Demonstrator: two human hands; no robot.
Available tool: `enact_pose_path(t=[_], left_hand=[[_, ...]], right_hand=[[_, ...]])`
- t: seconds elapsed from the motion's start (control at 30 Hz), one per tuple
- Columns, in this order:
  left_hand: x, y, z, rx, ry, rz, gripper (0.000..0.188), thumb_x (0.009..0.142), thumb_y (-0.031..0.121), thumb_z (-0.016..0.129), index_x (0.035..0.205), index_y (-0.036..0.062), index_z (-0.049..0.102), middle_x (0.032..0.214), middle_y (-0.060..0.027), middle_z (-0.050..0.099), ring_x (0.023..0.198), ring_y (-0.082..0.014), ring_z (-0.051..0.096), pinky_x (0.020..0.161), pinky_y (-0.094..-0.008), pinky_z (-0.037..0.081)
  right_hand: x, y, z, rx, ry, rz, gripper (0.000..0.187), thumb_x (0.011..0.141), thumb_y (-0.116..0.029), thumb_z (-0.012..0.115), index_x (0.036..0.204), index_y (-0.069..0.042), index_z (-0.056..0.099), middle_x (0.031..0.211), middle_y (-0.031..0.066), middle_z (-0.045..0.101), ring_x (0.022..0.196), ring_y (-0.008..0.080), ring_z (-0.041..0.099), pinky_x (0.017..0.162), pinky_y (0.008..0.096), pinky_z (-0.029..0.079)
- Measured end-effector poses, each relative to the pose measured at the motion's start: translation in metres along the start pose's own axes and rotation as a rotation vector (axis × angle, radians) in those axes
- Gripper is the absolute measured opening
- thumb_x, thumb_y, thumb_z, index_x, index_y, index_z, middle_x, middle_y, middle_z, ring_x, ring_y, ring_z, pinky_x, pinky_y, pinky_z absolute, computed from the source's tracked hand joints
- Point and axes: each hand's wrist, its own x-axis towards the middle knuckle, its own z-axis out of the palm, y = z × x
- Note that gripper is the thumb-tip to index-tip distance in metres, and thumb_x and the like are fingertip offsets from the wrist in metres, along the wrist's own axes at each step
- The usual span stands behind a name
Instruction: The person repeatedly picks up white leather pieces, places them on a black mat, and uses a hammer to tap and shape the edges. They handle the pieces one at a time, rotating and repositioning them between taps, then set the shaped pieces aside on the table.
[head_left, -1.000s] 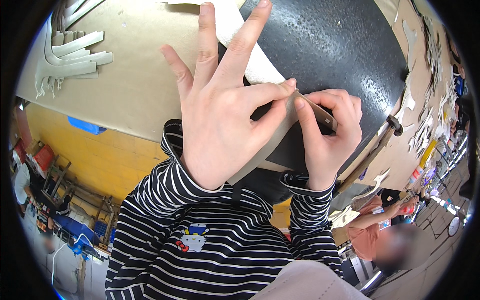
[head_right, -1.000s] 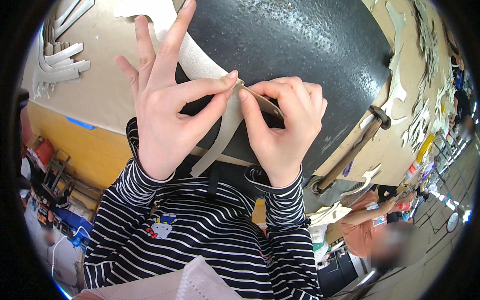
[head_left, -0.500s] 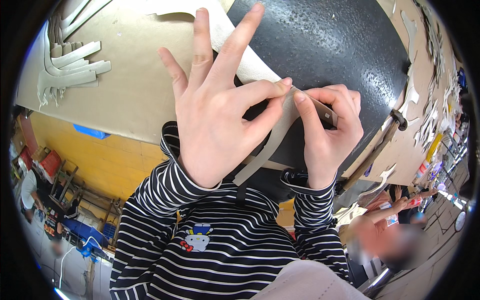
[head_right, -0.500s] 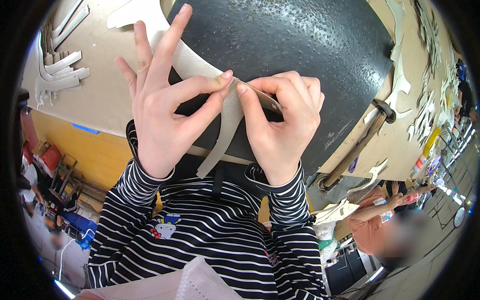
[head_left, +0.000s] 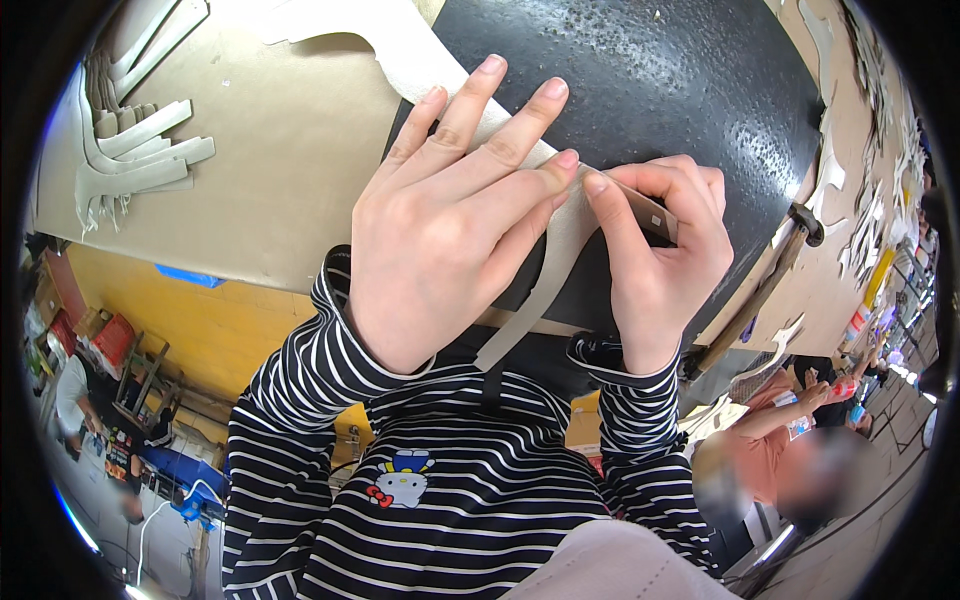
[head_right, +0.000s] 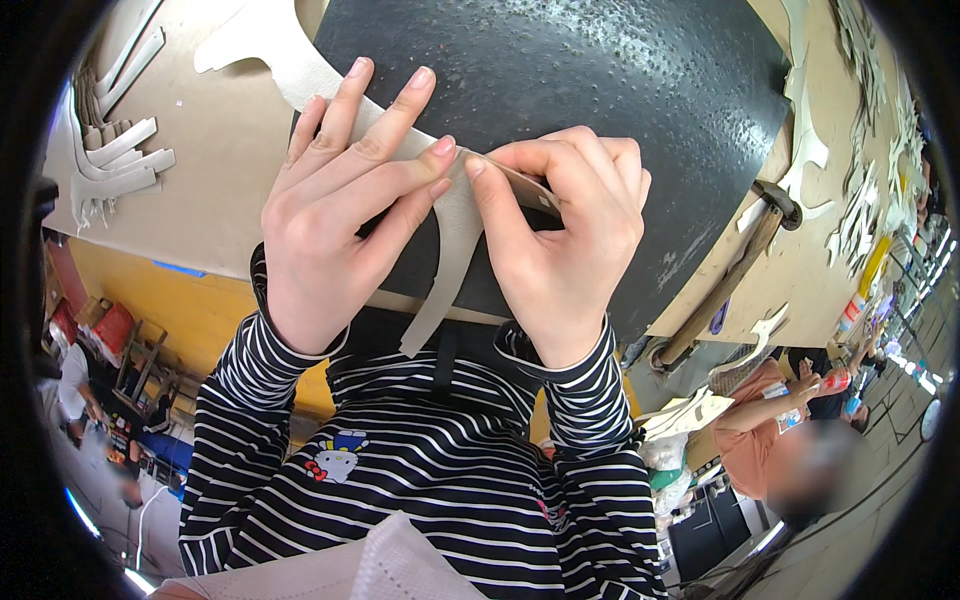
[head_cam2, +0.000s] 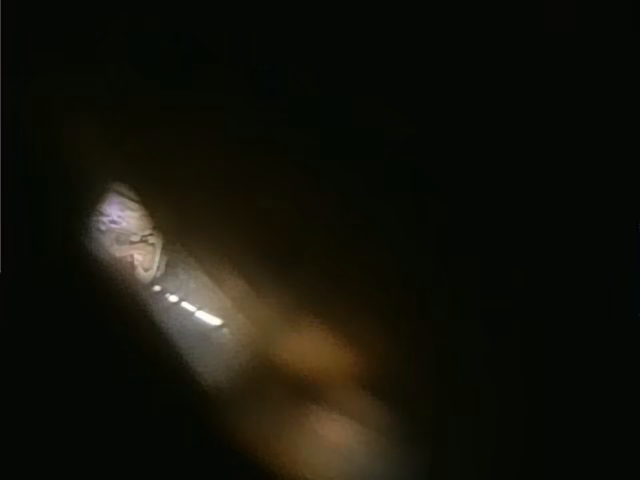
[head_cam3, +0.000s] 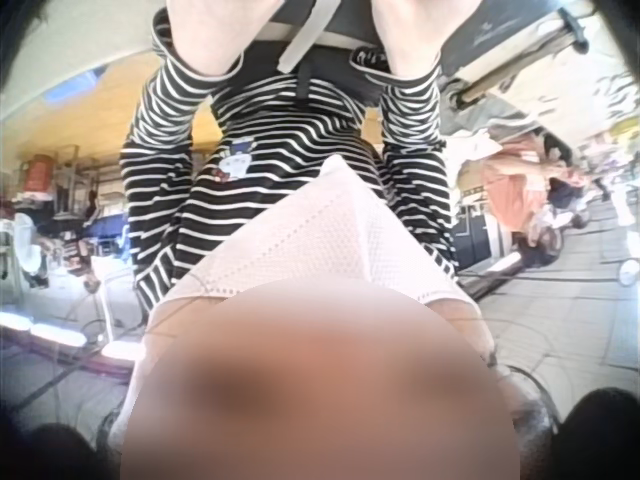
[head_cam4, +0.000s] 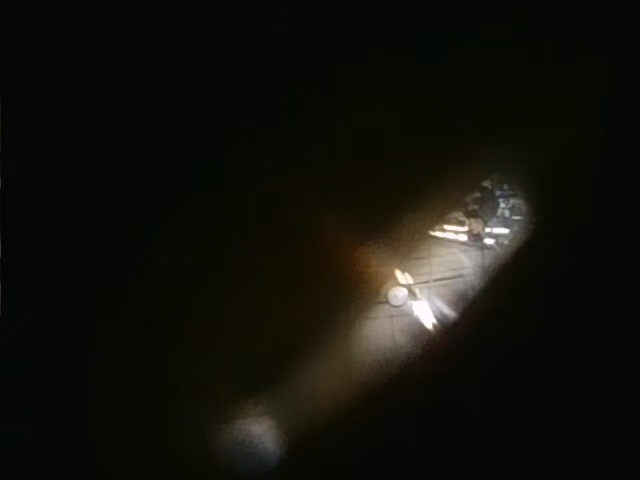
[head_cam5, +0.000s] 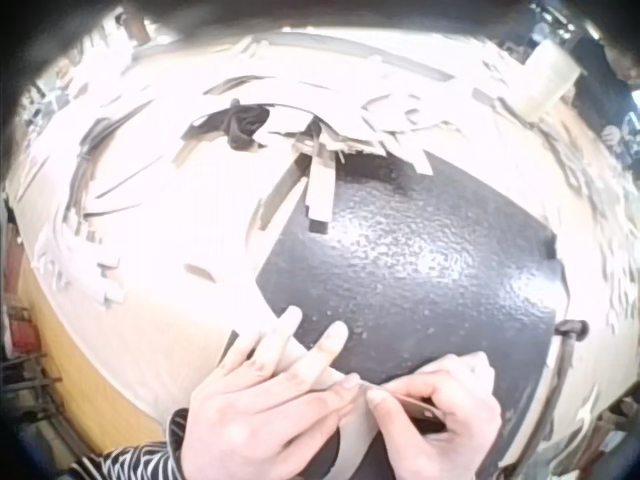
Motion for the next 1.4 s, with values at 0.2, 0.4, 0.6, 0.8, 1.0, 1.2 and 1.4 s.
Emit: enact_pose_path(t=[0.2,0.4,0.6,0.8,1.0,1.2,1.4], left_hand=[[0.001,0.000,0.000,0.002,-0.005,0.001,0.016,0.083,0.014,0.079,0.099,0.0129,0.079,0.136,-0.0067,0.066,0.136,-0.0372,0.052,0.112,-0.0498,0.037],[0.001,0.001,0.000,0.017,-0.013,0.007,0.015,0.084,0.015,0.078,0.099,0.0136,0.079,0.136,-0.0064,0.066,0.137,-0.0370,0.052,0.114,-0.0497,0.035],[0.001,0.000,-0.001,0.025,-0.026,0.001,0.015,0.085,0.016,0.077,0.100,0.0151,0.079,0.137,-0.0053,0.065,0.138,-0.0364,0.051,0.116,-0.0499,0.033],[0.002,0.001,-0.001,0.028,-0.027,-0.001,0.015,0.086,0.016,0.077,0.100,0.0154,0.080,0.138,-0.0052,0.065,0.139,-0.0356,0.051,0.117,-0.0504,0.031],[-0.001,0.001,0.001,0.038,-0.010,0.000,0.015,0.086,0.017,0.077,0.101,0.0157,0.079,0.137,-0.0055,0.065,0.139,-0.0359,0.050,0.117,-0.0515,0.030],[-0.010,0.003,0.008,0.193,0.031,0.067,0.026,0.088,0.018,0.075,0.114,0.0194,0.074,0.143,-0.0043,0.061,0.136,-0.0345,0.053,0.111,-0.0547,0.038],[-0.018,0.003,0.007,0.371,-0.030,0.144,0.043,0.092,0.021,0.069,0.134,0.0264,0.063,0.152,-0.0032,0.052,0.139,-0.0293,0.049,0.115,-0.0568,0.033]], right_hand=[[0.001,0.000,0.000,0.012,-0.003,0.010,0.010,0.076,-0.011,0.082,0.079,-0.011,0.072,0.076,-0.0022,0.064,0.080,0.0176,0.052,0.078,0.0326,0.037],[0.001,-0.001,0.000,0.016,0.009,0.018,0.009,0.076,-0.010,0.081,0.079,-0.010,0.072,0.075,-0.0022,0.064,0.080,0.0177,0.052,0.078,0.0324,0.038],[0.001,-0.001,0.000,0.006,0.005,0.025,0.010,0.076,-0.010,0.081,0.078,-0.010,0.072,0.074,-0.0019,0.063,0.078,0.0182,0.052,0.078,0.0329,0.038],[0.004,-0.006,0.002,0.003,0.017,0.043,0.010,0.075,-0.009,0.080,0.075,-0.009,0.071,0.074,-0.0010,0.064,0.077,0.0192,0.052,0.077,0.0334,0.039],[0.010,-0.022,-0.006,-0.095,-0.084,0.180,0.017,0.076,-0.012,0.083,0.083,-0.002,0.071,0.078,0.0032,0.064,0.082,0.0173,0.054,0.076,0.0301,0.044],[0.005,0.002,-0.012,-0.285,0.137,0.020,0.051,0.077,-0.025,0.086,0.118,-0.005,0.062,0.110,0.0111,0.060,0.103,0.0273,0.053,0.093,0.0384,0.043],[-0.043,0.098,-0.090,-0.455,0.423,0.289,0.052,0.096,-0.037,0.069,0.136,-0.007,0.055,0.121,0.0199,0.053,0.118,0.0356,0.050,0.104,0.0469,0.036]])
